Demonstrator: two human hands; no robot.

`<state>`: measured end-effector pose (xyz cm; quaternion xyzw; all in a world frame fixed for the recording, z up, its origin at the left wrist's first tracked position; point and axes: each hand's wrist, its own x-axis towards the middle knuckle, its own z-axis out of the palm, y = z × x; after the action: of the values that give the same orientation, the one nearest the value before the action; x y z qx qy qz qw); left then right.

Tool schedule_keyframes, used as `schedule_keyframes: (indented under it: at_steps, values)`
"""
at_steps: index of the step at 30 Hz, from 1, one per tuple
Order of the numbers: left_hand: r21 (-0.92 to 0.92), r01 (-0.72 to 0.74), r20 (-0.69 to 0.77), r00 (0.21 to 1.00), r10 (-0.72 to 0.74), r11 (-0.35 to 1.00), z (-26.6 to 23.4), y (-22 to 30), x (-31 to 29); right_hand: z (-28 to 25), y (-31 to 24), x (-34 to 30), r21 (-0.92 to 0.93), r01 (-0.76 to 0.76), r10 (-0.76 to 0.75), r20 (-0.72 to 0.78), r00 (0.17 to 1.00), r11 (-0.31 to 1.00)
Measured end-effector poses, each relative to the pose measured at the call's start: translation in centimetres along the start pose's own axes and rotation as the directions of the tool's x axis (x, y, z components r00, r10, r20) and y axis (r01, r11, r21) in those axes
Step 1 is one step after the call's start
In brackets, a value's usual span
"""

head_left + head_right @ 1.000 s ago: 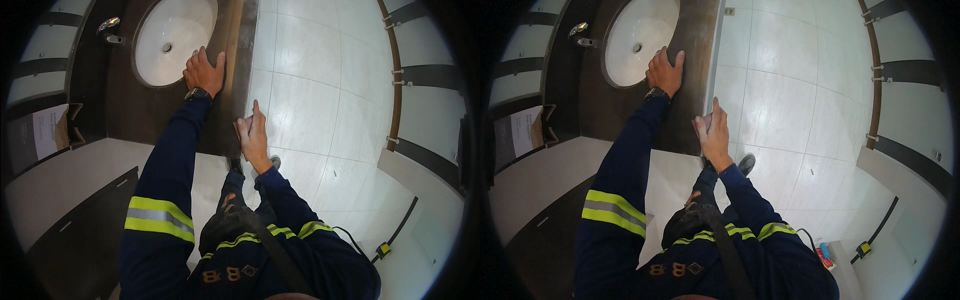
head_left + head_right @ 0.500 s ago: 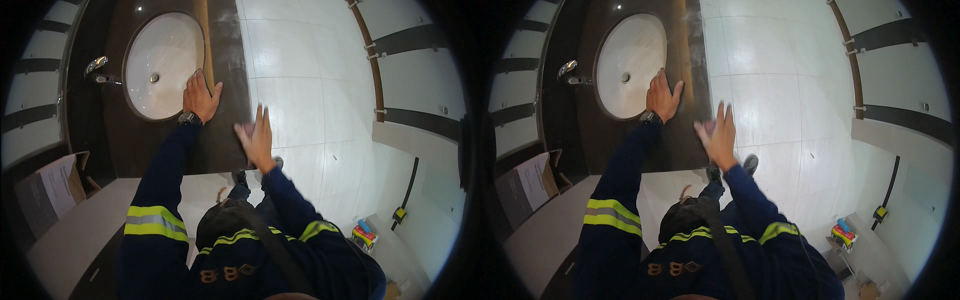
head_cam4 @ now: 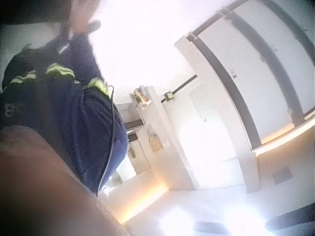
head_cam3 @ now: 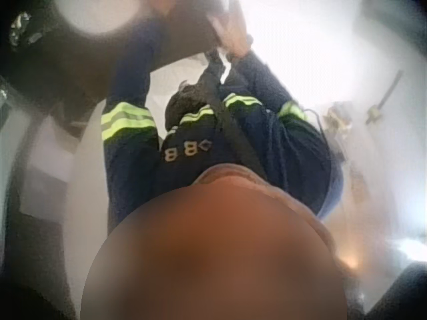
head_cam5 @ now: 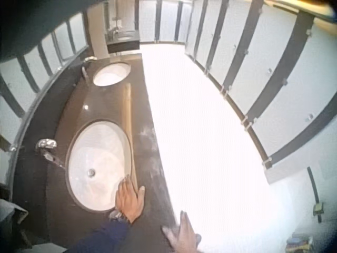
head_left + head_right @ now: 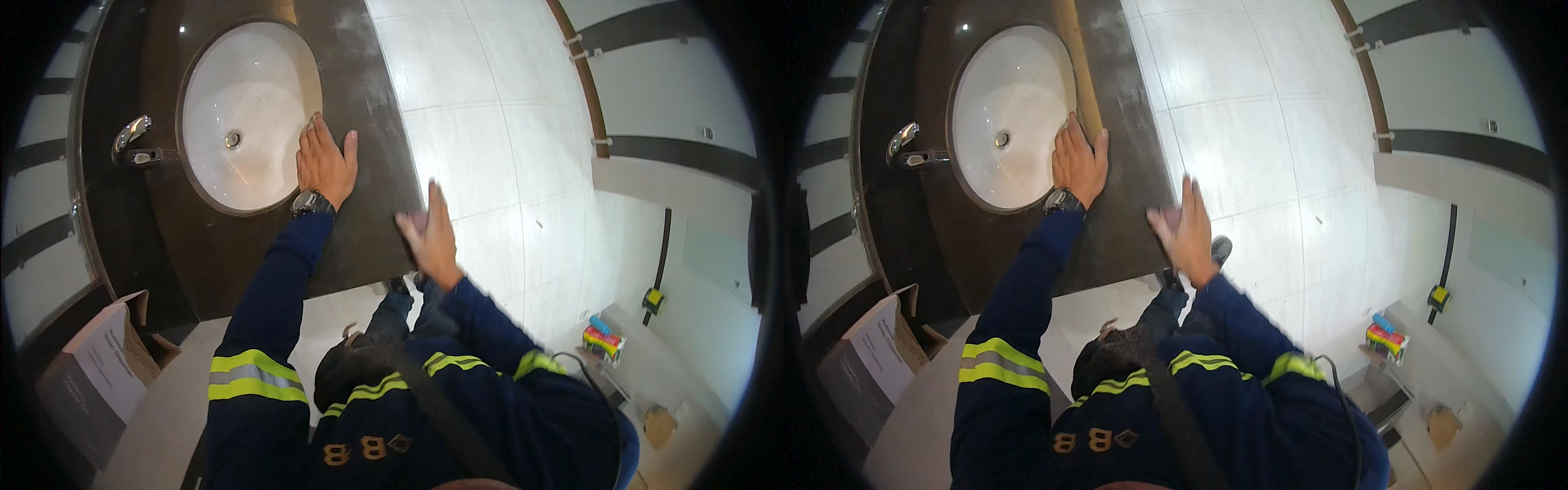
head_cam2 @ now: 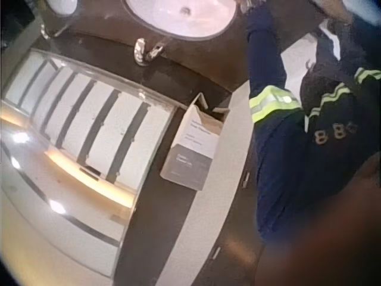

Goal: The person sands the countertop surface around a bathroom sink using a sanding block. They move the block along the edges and flat areas of the countertop, applying consistent pressure.

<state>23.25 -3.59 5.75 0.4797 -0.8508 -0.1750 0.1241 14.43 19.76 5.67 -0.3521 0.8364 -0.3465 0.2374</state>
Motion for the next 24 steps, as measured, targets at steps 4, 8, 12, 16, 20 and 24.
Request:
schedule_keyframes:
  at_steps: [4, 8, 12, 16, 20, 24]
  values:
    - [0.003, -0.013, 0.01, 1.0, 0.013, 1.0, 0.0, 0.4, 0.1, 1.9, -5.8, 19.6, -0.016, 0.178, -0.179, -0.148, 0.973, 0.984]
    - [-0.012, -0.026, 0.02, 0.999, 0.026, 1.0, 0.4, 0.9, 0.1, 1.9, -7.6, 26.9, -0.041, 0.071, -0.077, -0.155, 0.985, 0.997]
    - [0.01, -0.016, 0.009, 1.0, 0.016, 1.0, -0.1, -0.5, 0.1, 1.5, -0.9, 9.0, 0.232, 0.057, -0.058, -0.002, 0.998, 0.971]
    - [0.001, 0.0, 0.012, 1.0, 0.0, 1.0, -0.4, 0.3, -0.1, 0.1, 0.2, 0.7, 0.135, -0.037, 0.028, 0.066, 0.997, 0.99]
    - [0.022, -0.014, -0.002, 1.0, 0.014, 1.0, 0.0, 0.0, -0.1, 2.2, -4.8, 18.9, 0.217, 0.154, -0.136, -0.098, 0.986, 0.964]
    - [-0.006, -0.051, 0.01, 0.999, 0.051, 0.999, 0.2, 0.6, 0.6, 2.2, -6.8, 28.2, 0.224, 0.016, -0.009, -0.032, 0.999, 0.974]
